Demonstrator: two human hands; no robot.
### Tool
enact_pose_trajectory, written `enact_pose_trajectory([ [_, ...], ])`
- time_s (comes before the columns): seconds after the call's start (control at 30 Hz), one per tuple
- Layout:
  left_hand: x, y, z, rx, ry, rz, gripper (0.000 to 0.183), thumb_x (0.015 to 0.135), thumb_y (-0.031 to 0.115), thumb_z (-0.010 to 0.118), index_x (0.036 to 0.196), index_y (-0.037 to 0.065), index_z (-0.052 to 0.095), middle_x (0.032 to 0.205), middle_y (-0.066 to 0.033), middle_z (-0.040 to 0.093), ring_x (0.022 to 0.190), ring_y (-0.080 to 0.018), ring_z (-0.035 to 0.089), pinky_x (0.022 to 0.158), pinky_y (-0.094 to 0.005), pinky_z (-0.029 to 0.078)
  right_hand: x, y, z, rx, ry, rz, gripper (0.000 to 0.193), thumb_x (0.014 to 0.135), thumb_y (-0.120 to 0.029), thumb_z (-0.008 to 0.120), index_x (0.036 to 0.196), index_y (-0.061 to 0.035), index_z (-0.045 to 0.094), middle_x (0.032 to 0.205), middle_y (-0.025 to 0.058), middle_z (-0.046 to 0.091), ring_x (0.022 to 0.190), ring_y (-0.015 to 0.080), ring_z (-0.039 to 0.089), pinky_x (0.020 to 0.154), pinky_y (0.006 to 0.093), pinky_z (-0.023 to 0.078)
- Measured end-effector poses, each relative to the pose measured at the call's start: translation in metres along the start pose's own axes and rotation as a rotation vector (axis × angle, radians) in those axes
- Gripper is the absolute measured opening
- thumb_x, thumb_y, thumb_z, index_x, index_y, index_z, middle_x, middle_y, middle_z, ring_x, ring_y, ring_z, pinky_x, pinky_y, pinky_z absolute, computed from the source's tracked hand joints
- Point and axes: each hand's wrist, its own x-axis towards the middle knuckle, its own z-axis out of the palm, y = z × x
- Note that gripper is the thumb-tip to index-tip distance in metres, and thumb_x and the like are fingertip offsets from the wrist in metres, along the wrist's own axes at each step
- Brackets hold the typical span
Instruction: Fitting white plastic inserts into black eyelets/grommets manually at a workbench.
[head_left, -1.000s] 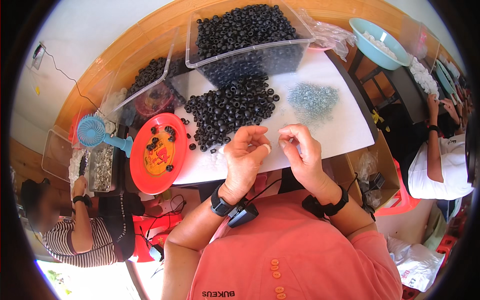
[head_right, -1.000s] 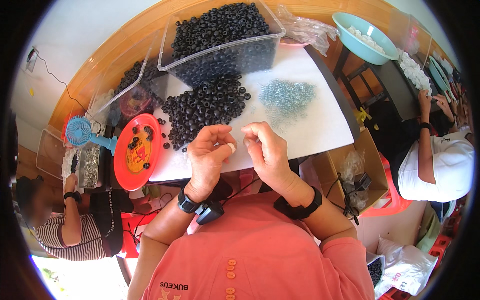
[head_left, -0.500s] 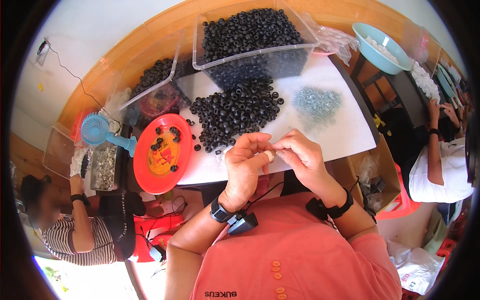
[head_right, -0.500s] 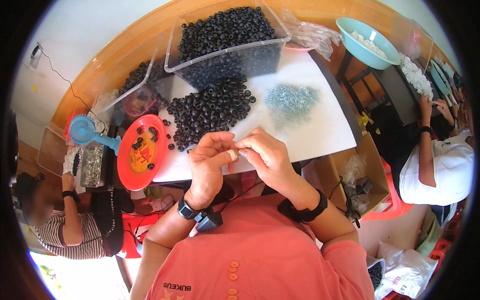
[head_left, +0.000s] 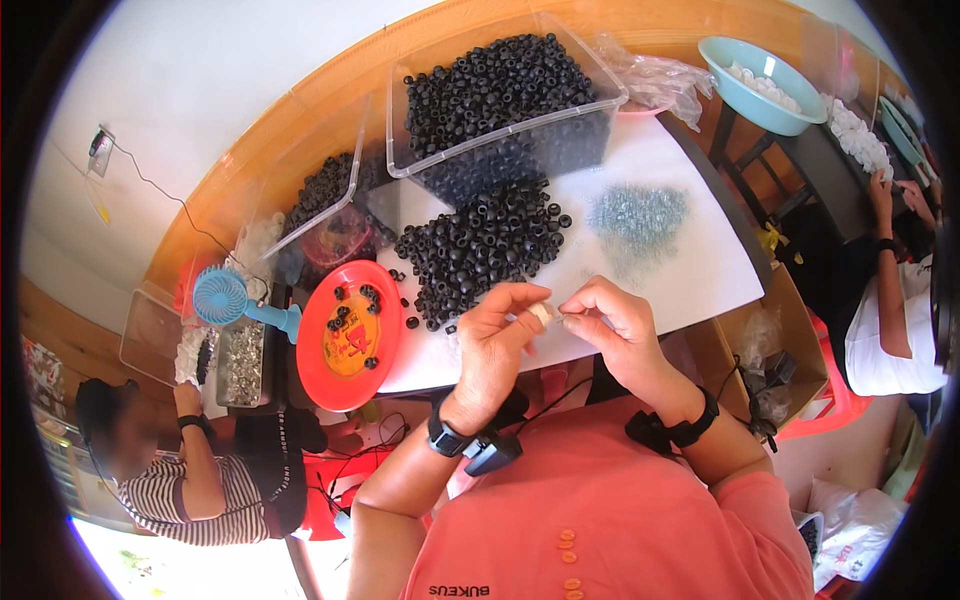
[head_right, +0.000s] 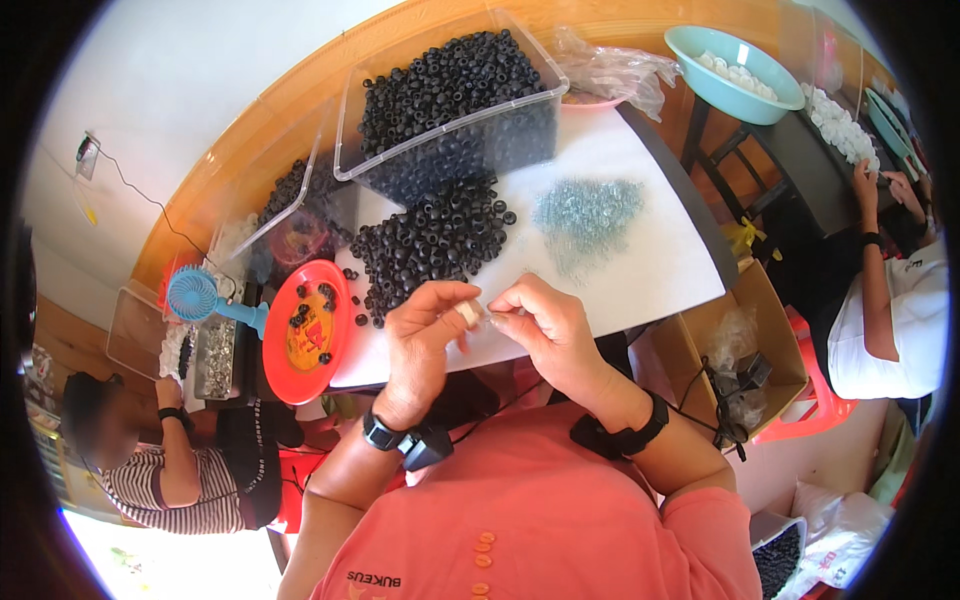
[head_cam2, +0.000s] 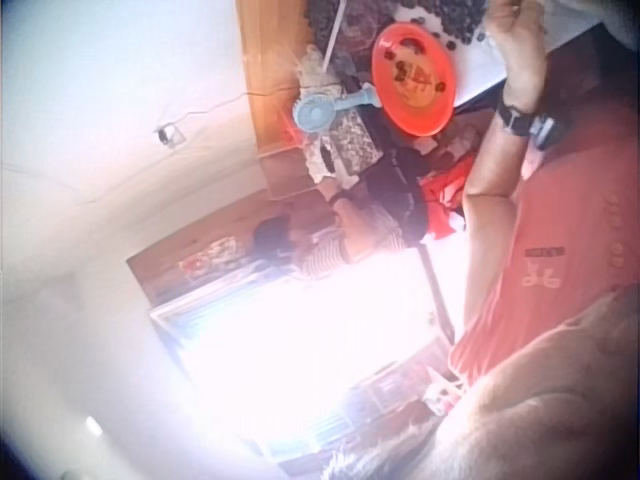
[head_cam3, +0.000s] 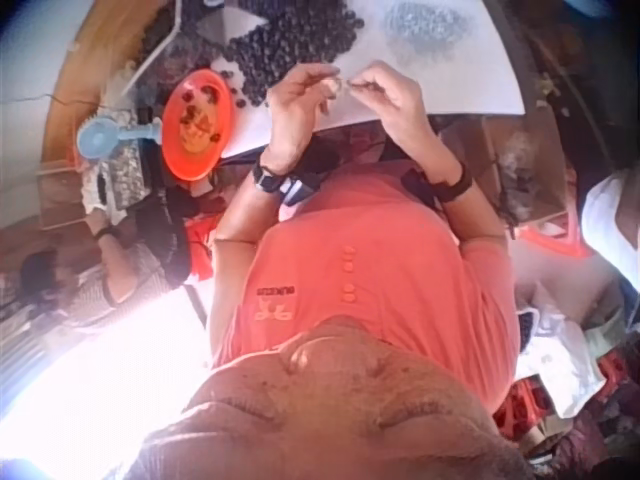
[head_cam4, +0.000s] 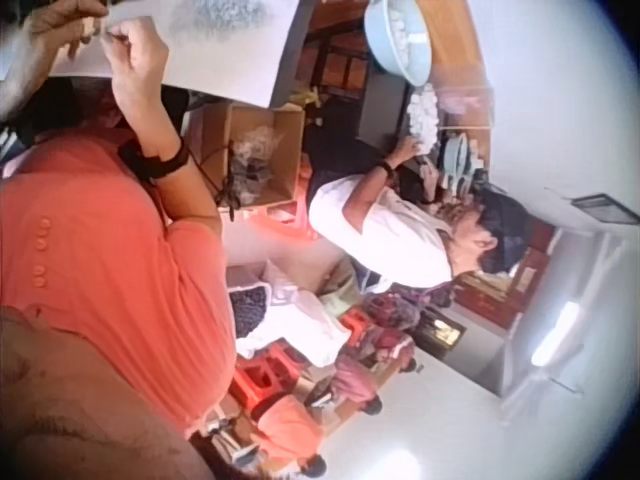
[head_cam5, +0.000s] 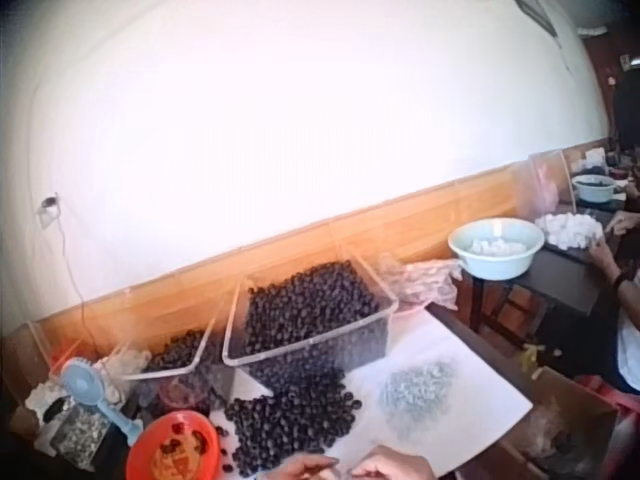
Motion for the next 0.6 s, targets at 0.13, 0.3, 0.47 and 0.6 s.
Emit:
enact_pose_trajectory([
  [0.13,0.041,0.016,-0.034,0.942,0.148,0.693,0.021,0.077,-0.001,0.068,0.098,0.001,0.070,0.093,-0.0105,0.060,0.089,-0.0255,0.057,0.072,-0.0358,0.049,-0.005,0.010,-0.003,0.072,0.056,0.014,0.006,0.091,0.000,0.067,0.096,0.0008,0.063,0.085,0.0062,0.066,0.078,0.0109,0.061,0.072,0.0249,0.051],
  [0.3,0.062,0.005,-0.039,1.207,0.053,0.735,0.022,0.070,-0.003,0.066,0.090,0.002,0.068,0.088,-0.0124,0.056,0.091,-0.0324,0.053,0.075,-0.0421,0.049,-0.006,0.005,-0.002,0.074,0.020,0.022,0.007,0.091,0.000,0.068,0.096,0.0001,0.063,0.086,0.0070,0.066,0.078,0.0117,0.063,0.071,0.0257,0.051],
  [0.47,0.075,-0.005,-0.040,1.320,0.040,0.793,0.020,0.069,-0.005,0.064,0.086,0.004,0.065,0.086,-0.0112,0.055,0.088,-0.0324,0.053,0.074,-0.0434,0.050,-0.005,0.009,-0.003,0.050,0.007,-0.006,0.006,0.091,-0.001,0.067,0.096,-0.0001,0.063,0.086,0.0069,0.067,0.078,0.0118,0.063,0.071,0.0258,0.051],
  [0.6,0.072,-0.003,-0.046,1.271,0.018,0.789,0.019,0.070,-0.004,0.064,0.087,0.003,0.064,0.086,-0.0113,0.055,0.088,-0.0325,0.054,0.074,-0.0434,0.050,-0.005,0.008,-0.005,0.022,-0.022,0.000,0.006,0.091,-0.001,0.067,0.096,0.0000,0.063,0.086,0.0074,0.067,0.078,0.0126,0.064,0.071,0.0258,0.051],
])
